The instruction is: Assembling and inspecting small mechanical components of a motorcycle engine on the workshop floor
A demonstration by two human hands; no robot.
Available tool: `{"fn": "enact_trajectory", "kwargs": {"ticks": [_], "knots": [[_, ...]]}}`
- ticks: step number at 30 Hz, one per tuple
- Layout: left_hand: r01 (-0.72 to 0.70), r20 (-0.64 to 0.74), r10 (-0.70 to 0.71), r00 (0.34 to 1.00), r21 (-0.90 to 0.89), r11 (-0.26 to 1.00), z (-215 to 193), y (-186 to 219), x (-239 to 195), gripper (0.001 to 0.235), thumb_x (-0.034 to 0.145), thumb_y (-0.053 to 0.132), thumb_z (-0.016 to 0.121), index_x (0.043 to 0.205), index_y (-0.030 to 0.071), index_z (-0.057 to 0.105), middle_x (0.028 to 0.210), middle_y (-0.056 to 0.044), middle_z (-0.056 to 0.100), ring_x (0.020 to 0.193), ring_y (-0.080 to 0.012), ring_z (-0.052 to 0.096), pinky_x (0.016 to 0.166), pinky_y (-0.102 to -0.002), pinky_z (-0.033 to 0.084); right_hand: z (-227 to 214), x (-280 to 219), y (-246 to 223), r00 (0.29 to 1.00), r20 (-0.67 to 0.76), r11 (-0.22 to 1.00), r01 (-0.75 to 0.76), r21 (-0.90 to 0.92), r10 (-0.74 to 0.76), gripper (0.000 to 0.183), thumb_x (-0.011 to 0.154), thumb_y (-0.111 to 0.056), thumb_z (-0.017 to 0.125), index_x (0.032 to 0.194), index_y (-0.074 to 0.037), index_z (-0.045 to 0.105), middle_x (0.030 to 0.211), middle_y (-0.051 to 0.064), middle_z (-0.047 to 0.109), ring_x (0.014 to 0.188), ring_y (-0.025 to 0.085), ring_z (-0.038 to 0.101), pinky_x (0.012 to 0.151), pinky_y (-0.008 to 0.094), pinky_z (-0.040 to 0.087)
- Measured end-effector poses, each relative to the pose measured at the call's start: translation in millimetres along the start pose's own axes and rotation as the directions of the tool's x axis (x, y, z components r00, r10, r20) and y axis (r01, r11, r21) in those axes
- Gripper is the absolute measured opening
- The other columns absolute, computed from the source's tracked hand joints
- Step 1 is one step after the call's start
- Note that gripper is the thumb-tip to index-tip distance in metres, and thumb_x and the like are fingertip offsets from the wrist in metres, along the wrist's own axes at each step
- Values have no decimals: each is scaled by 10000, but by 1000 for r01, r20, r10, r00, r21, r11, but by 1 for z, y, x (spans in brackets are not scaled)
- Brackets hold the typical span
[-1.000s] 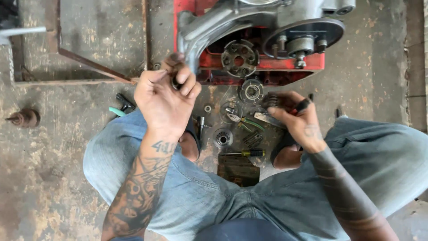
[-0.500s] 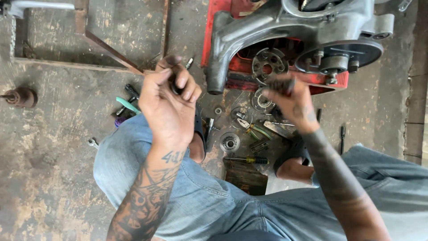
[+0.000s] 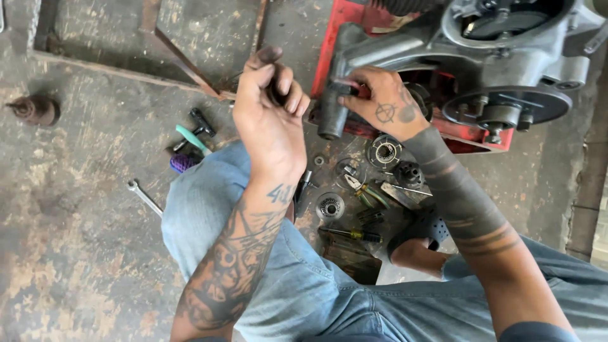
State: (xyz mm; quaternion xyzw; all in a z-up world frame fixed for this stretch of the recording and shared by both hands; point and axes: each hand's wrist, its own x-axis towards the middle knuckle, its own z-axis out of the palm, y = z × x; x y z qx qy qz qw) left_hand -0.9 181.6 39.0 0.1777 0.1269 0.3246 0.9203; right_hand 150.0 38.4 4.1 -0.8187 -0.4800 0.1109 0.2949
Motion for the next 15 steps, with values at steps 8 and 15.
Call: {"fn": "enact_trajectory", "kwargs": {"ticks": [8, 15], "knots": [[-35, 42, 34, 999, 9, 999, -3, -6, 15, 207, 976, 153, 521, 1138, 45, 591, 822, -30, 480, 658, -109, 374, 618, -281, 307, 10, 4, 5, 988, 105, 990, 120, -75, -112, 261, 815, -54, 780, 1045, 18, 678, 922, 133, 595, 771, 297, 597, 717, 404, 498], [-42, 63, 40, 997, 21, 999, -7, -7, 24, 208, 994, 151, 509, 1143, 50, 613, 827, -28, 484, 660, -110, 379, 617, -287, 315, 5, 4, -2, 988, 131, 995, 88, -54, -81, 341, 810, -69, 794, 1108, 27, 660, 981, 150, 596, 791, 308, 606, 732, 421, 507]]}}
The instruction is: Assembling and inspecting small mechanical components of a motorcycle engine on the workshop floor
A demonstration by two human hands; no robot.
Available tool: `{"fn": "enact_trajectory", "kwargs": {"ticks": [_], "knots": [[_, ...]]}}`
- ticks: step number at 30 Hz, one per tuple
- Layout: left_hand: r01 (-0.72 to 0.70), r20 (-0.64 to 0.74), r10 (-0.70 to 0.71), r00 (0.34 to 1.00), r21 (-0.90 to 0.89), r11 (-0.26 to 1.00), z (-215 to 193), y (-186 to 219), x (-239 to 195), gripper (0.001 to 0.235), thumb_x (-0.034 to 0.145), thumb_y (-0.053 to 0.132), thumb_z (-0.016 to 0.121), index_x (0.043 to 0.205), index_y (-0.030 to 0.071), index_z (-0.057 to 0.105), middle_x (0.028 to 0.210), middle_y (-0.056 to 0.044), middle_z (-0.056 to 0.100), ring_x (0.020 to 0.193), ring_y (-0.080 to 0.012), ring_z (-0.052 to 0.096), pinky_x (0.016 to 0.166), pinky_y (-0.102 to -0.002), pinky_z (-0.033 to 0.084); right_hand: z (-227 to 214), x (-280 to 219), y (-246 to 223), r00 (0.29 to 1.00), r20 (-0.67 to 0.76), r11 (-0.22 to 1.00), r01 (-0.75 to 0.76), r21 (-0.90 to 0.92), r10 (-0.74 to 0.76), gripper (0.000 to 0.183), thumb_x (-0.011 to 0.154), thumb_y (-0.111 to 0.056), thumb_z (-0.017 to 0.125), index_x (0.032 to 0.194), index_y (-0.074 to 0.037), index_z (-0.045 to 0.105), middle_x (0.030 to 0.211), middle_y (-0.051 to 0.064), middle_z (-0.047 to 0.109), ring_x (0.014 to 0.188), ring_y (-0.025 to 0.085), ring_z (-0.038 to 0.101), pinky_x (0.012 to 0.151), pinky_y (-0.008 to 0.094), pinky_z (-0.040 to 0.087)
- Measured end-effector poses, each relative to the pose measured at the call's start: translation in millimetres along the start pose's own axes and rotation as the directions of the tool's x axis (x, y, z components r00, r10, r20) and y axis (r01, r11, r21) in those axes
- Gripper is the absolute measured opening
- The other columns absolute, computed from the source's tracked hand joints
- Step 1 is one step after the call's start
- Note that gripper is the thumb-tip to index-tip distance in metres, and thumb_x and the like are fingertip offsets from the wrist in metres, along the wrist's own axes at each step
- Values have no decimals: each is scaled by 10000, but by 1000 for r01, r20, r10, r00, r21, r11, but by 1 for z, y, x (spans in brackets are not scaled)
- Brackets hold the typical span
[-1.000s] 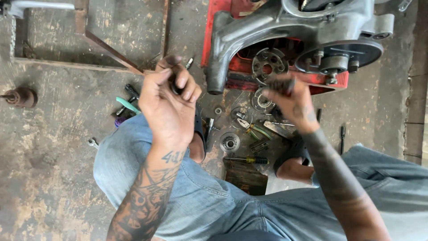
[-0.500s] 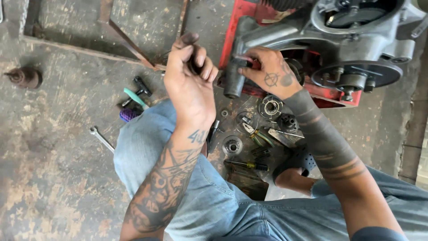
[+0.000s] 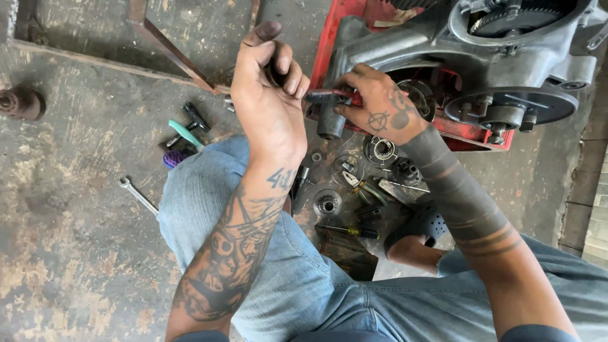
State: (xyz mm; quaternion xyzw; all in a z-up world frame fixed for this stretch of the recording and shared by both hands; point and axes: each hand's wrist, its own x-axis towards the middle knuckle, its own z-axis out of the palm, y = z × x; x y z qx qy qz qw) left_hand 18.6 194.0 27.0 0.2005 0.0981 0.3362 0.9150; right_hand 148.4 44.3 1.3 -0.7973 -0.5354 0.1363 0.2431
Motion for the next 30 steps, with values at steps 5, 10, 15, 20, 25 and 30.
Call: {"fn": "enact_trajectory", "kwargs": {"ticks": [5, 10, 15, 20, 25, 30], "knots": [[19, -6, -19, 1000, -20, 1000, 1, -1, 2, 210, 990, 142, 514, 1151, 44, 606, 837, -36, 495, 661, -113, 391, 616, -284, 325, 2, 0, 4, 1000, -8, 1000, 1, 20, -1, 353, 810, -63, 806, 1112, 41, 656, 957, 142, 593, 750, 290, 588, 696, 403, 496], [32, -4, -32, 999, -12, 999, 2, -2, 0, 224, 981, 149, 517, 1159, 40, 599, 850, -44, 487, 670, -118, 379, 626, -286, 316, 2, 0, 2, 1000, 8, 1000, -11, 10, 11, 302, 839, -103, 814, 1077, 27, 680, 946, 131, 589, 762, 281, 603, 703, 399, 508], [33, -3, -33, 999, -6, 999, 2, -3, 0, 221, 989, 157, 525, 1156, 44, 615, 848, -42, 488, 673, -115, 380, 630, -285, 317, 3, -1, 3, 1000, -12, 1000, 16, 24, -15, 358, 804, -73, 792, 1123, 38, 673, 1030, 163, 620, 820, 319, 624, 734, 412, 512], [44, 6, -43, 999, -7, 999, 3, -5, 0, 218, 985, 149, 520, 1154, 44, 610, 838, -41, 490, 670, -119, 389, 625, -287, 312, 3, -1, 4, 999, -30, 1000, -13, 13, 13, 405, 789, -107, 822, 1135, 40, 671, 987, 151, 586, 779, 300, 600, 697, 400, 505], [34, 34, -33, 999, -9, 999, 4, -8, 2, 233, 992, 118, 487, 1174, 25, 600, 852, -51, 492, 678, -124, 394, 638, -291, 315, 2, 0, 6, 999, -29, 999, -33, 21, 33, 449, 756, -109, 838, 1141, 43, 665, 997, 157, 591, 772, 303, 596, 700, 405, 514], [50, 80, -46, 996, -44, 998, 0, -14, 4, 317, 935, 49, 420, 1202, 9, 587, 889, -73, 513, 700, -149, 392, 674, -308, 320, 1, -1, 5, 999, -41, 999, -15, 52, 18, 445, 739, -71, 826, 1142, 33, 670, 969, 143, 583, 758, 280, 591, 684, 387, 517]]}}
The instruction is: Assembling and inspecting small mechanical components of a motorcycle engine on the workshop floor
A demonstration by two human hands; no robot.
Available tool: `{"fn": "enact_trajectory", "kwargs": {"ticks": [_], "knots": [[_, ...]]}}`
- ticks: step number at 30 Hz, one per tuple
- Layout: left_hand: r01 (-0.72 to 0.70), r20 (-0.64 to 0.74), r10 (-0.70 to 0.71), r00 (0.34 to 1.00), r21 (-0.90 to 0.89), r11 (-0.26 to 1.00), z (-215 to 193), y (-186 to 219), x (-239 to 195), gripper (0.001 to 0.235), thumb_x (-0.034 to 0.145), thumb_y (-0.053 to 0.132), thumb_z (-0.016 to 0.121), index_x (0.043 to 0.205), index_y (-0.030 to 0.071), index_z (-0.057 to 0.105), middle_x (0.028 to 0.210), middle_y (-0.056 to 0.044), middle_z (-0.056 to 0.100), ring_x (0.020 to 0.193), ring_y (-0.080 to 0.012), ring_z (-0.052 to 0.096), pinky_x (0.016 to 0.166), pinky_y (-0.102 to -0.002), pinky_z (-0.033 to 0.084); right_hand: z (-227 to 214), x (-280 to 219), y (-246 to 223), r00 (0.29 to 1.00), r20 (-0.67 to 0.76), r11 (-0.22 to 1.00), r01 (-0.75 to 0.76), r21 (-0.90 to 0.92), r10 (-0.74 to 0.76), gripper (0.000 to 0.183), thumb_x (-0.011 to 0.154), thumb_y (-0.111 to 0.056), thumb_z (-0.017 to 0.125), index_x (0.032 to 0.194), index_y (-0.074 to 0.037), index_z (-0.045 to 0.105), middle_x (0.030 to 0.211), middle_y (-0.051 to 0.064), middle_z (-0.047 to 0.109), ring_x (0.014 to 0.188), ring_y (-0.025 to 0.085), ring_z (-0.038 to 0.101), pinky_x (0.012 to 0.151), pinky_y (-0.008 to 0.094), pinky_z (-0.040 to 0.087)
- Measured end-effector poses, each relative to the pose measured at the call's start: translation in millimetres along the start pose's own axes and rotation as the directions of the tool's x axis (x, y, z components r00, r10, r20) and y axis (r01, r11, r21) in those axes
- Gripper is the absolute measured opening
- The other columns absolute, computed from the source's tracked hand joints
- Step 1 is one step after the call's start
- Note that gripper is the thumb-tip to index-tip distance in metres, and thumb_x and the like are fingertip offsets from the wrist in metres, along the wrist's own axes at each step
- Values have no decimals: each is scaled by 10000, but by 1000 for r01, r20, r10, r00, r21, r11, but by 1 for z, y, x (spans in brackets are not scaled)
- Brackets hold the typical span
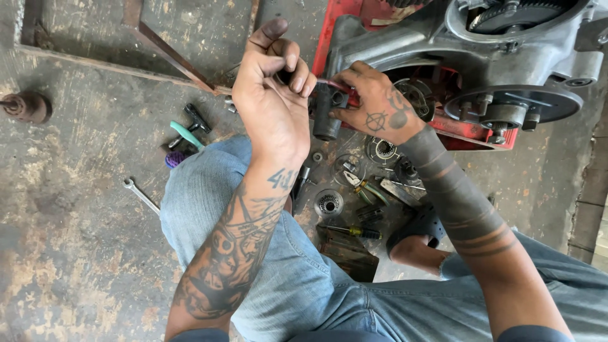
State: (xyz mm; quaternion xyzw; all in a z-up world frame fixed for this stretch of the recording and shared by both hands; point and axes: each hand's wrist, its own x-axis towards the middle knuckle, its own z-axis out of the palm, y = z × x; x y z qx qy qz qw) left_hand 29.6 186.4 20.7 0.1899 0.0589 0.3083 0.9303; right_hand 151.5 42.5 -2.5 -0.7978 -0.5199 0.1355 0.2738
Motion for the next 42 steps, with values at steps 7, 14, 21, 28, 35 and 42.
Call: {"fn": "enact_trajectory", "kwargs": {"ticks": [7, 14, 21, 28, 35, 42], "knots": [[17, 156, -4, 988, -83, 996, 5, -3, 1, 357, 923, -7, 362, 1223, 21, 555, 1003, -112, 532, 808, -187, 399, 786, -324, 352, -12, -8, -3, 999, -26, 996, -20, 89, 22, 483, 733, -75, 828, 1151, 79, 642, 992, 152, 613, 755, 245, 585, 680, 356, 501], [148, 304, -97, 948, -152, 977, 14, -16, -1, 369, 985, 53, 384, 1321, -30, 513, 1281, -231, 615, 1153, -291, 615, 1014, -396, 529, -38, -58, -6, 972, -199, 986, -98, 132, 123, 629, 834, -51, 785, 1385, 75, 508, 1105, 181, 611, 847, 258, 565, 729, 359, 484], [584, 274, -534, 800, -154, 797, 39, -59, -19, 683, 884, 226, 431, 1505, -59, 399, 1571, -332, 407, 1516, -420, 380, 1261, -490, 342, -100, -138, -47, 896, -260, 917, -288, 277, 360, 288, 1023, -62, 539, 1271, 83, 523, 961, 110, 537, 811, 189, 494, 745, 314, 453], [707, 428, -655, 623, 51, 706, 54, -128, -59, 713, 929, 292, 392, 1570, -20, 399, 1494, -147, 532, 1064, -253, 613, 963, -382, 432, -92, -165, -48, 894, -394, 977, -185, 107, 213, 518, 792, -6, 796, 1274, 25, 610, 1023, 124, 620, 865, 242, 613, 798, 343, 513], [671, 351, -709, 611, 244, 700, 32, -181, -68, 669, 912, 301, 426, 1544, 83, 457, 1400, -177, 575, 1060, -279, 625, 995, -414, 533, -86, -197, 14, 821, -562, 949, -85, -304, -107, 399, 833, -186, 854, 1183, -26, 749, 992, 149, 669, 862, 363, 682, 758, 451, 561], [523, 300, -687, 662, 471, 710, 40, -175, -75, 411, 997, 197, 692, 1361, 19, 621, 1234, -176, 688, 1012, -238, 724, 934, -359, 586, -106, -210, 2, 850, -513, 962, -33, -272, -116, 404, 850, -171, 810, 1224, -30, 750, 984, 158, 650, 824, 365, 672, 712, 467, 571]]}}
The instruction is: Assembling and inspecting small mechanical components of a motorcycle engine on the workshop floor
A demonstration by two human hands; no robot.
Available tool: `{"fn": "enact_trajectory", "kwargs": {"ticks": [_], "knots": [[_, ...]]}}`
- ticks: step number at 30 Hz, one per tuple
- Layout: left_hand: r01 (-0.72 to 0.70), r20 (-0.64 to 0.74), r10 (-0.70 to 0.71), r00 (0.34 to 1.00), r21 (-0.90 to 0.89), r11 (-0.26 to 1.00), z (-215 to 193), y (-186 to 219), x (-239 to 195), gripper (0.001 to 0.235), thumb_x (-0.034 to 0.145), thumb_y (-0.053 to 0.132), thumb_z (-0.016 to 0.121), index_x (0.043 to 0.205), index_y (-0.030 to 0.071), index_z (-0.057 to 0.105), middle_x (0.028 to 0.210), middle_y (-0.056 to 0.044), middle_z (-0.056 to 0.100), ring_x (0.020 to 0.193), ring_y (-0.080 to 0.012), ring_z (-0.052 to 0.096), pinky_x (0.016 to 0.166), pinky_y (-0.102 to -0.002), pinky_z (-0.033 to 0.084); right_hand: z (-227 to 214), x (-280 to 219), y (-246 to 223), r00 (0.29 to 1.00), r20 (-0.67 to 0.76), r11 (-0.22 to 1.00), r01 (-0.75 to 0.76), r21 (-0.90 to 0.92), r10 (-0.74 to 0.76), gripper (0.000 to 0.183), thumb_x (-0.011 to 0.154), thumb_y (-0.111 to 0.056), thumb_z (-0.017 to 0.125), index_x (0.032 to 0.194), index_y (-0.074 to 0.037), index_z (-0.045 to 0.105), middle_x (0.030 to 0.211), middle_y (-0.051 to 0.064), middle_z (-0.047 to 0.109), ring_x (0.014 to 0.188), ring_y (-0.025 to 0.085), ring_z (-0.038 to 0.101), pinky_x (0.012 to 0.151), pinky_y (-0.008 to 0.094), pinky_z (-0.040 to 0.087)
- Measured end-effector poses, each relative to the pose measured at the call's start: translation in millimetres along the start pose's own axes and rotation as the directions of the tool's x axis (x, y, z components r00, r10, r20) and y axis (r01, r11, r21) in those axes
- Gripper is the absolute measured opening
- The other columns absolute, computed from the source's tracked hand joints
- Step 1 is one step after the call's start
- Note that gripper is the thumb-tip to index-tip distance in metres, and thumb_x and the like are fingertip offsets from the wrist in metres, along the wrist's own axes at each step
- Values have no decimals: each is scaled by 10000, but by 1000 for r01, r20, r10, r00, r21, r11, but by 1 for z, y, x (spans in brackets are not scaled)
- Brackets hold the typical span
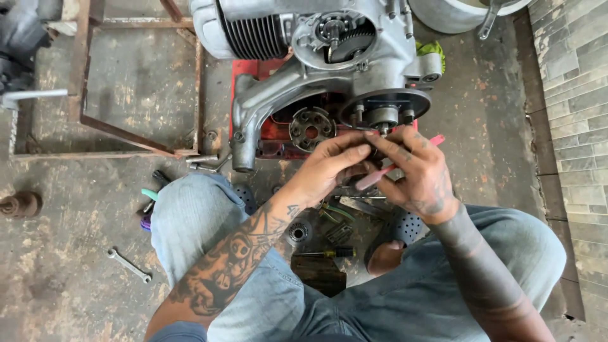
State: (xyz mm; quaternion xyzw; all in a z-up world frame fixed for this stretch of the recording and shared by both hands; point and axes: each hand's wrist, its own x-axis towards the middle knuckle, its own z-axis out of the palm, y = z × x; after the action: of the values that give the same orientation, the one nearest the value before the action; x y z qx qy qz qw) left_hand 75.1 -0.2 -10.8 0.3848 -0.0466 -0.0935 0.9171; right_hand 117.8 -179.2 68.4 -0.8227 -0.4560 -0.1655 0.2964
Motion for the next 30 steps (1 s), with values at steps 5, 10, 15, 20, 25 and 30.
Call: {"fn": "enact_trajectory", "kwargs": {"ticks": [5, 10, 15, 20, 25, 30], "knots": [[-69, 20, 68, 998, 51, 996, 9, 30, -5, 424, 938, 133, 758, 1327, 5, 648, 1246, -221, 688, 1066, -279, 707, 992, -404, 563, -24, 11, -12, 980, 94, 955, -194, 224, 176, 496, 843, -128, 730, 1307, 29, 657, 919, 203, 602, 768, 360, 634, 686, 505, 542], [-179, 3, 179, 984, 71, 981, -8, 39, -10, 460, 849, 22, 818, 1273, -44, 653, 1193, -217, 713, 1069, -250, 728, 993, -379, 588, -49, 10, -10, 889, 166, 863, -456, 219, 427, 284, 1071, -158, 465, 1280, 9, 560, 797, 189, 561, 690, 357, 550, 635, 489, 454], [-222, -4, 230, 973, 251, 942, -21, 42, -18, 374, 811, -15, 828, 1166, -14, 708, 1101, -200, 737, 956, -259, 752, 885, -358, 625, -44, 13, -17, 994, 98, 996, -42, -80, 50, 198, 1008, -107, 631, 1169, -54, 734, 964, 116, 688, 840, 312, 668, 745, 408, 512], [-214, -49, 241, 969, 311, 926, -28, 33, -21, 350, 776, 5, 869, 1098, -38, 738, 1021, -173, 750, 911, -214, 758, 833, -318, 633, -35, 11, -20, 998, 49, 967, 56, -249, -45, 202, 1024, -159, 655, 1175, -79, 763, 989, 147, 686, 850, 314, 665, 735, 403, 499], [-313, -49, 368, 929, 428, 847, -17, 54, -23, 346, 787, 36, 878, 1101, -22, 744, 1009, -147, 743, 943, -195, 743, 834, -310, 617, -29, 7, -20, 995, 83, 907, 91, -412, -62, 251, 1004, -171, 653, 1224, -116, 761, 960, 121, 669, 832, 302, 677, 716, 412, 546], [-527, 279, 532, 800, 751, 398, -9, 84, -31, 335, 760, 48, 907, 1070, 76, 782, 998, -113, 772, 960, -270, 761, 828, -356, 603, -43, 22, -54, 938, 298, 985, -167, -48, 174, 249, 972, -75, 599, 1170, 16, 720, 805, 215, 721, 715, 405, 734, 613, 506, 605]]}}
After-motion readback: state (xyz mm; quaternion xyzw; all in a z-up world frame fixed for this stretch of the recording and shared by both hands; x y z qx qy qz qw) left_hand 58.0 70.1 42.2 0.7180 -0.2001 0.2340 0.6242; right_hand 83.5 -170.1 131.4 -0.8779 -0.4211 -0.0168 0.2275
